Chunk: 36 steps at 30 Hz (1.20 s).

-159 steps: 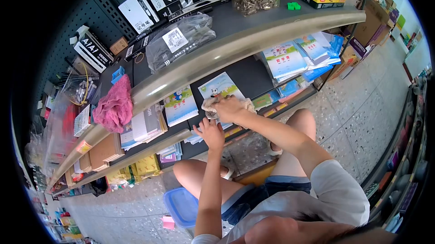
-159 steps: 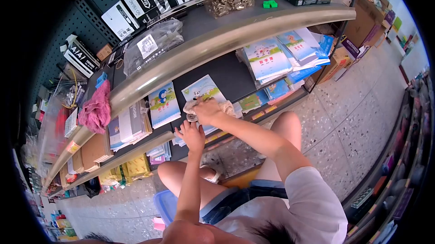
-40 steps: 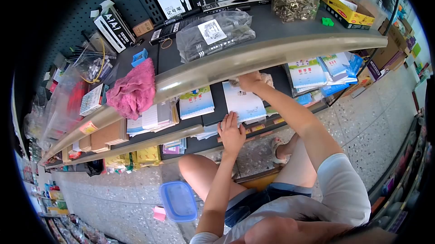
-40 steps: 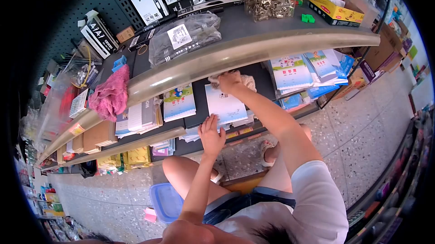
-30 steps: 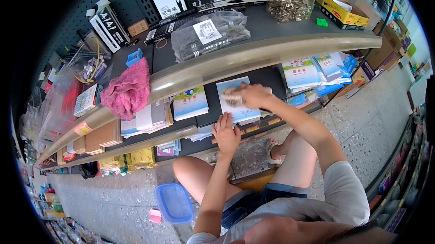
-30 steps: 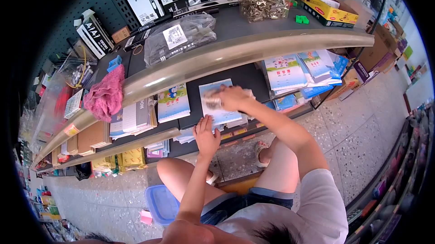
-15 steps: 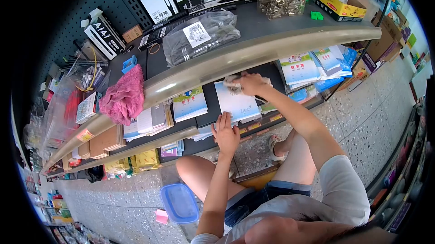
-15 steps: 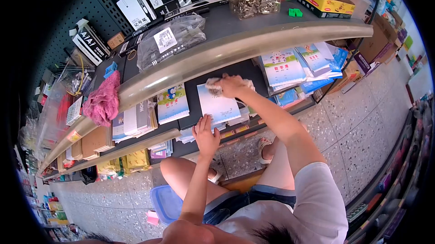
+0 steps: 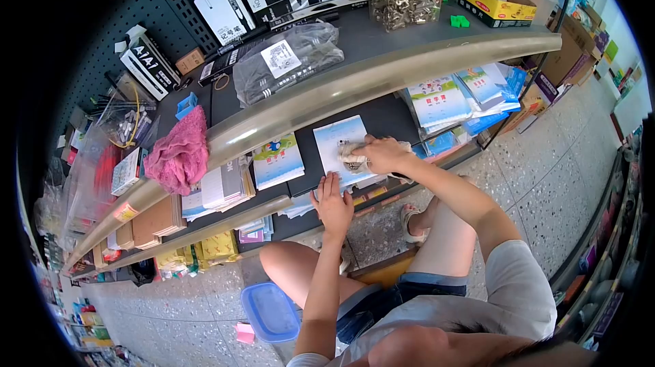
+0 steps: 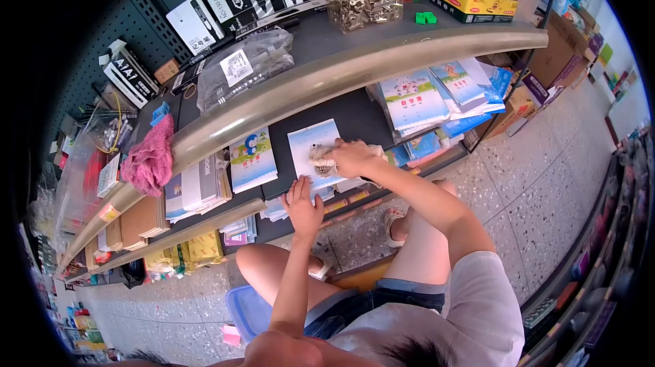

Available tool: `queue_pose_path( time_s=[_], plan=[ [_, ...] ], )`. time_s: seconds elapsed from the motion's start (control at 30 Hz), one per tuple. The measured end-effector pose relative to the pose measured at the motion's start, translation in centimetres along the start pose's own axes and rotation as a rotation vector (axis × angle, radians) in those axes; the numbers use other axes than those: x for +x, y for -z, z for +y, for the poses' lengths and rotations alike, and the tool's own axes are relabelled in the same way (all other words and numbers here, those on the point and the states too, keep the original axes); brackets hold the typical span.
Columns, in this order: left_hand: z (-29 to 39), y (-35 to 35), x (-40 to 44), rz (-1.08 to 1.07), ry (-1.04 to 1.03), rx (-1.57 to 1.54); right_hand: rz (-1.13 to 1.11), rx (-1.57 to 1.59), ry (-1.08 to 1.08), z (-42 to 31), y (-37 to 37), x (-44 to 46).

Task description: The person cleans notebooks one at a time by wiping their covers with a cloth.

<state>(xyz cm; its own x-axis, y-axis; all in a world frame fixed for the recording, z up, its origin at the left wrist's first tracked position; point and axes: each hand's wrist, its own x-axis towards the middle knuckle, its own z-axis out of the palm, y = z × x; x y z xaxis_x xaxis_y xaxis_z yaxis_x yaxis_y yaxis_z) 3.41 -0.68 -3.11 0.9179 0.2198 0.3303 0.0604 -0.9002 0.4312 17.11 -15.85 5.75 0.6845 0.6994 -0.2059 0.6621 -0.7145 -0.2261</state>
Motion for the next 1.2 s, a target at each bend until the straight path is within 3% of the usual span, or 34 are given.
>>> queue_pose_path(
  time_s=[0.3,0.47,0.63,0.67,0.83,0.93,1.2],
  plan=[
    [-1.2,-0.2,0.6,0.074,-0.063,0.062,0.058,0.035,-0.221,1.4,1.2,3.0],
    [-1.3,-0.8,1.4,0.108,-0.147,0.153,0.323,-0.133,-0.507,4.9,-1.8,5.6],
    [2.0,-2.2,2.6,0.148,-0.146,0.121,0.449,-0.026,-0.399,0.3,-0.7,1.4],
    [2.5,-1.9,2.5,0.079,-0.057,0.054,0.452,-0.058,-0.349,-0.6,-1.1,0.6],
    [0.2,-2.3,1.2,0.161,-0.045,0.007,0.414,0.026,-0.190,-6.9,-2.0,-3.1],
    [-1.7,-2.3,0.7,0.096,-0.104,0.049,0.289,0.138,-0.211,-8.3,-3.7,-1.9],
    [-0.6,-0.9,1.1,-0.005,-0.074,0.228,0.325,0.083,-0.315,-5.2,-4.6,-2.9]
  ],
)
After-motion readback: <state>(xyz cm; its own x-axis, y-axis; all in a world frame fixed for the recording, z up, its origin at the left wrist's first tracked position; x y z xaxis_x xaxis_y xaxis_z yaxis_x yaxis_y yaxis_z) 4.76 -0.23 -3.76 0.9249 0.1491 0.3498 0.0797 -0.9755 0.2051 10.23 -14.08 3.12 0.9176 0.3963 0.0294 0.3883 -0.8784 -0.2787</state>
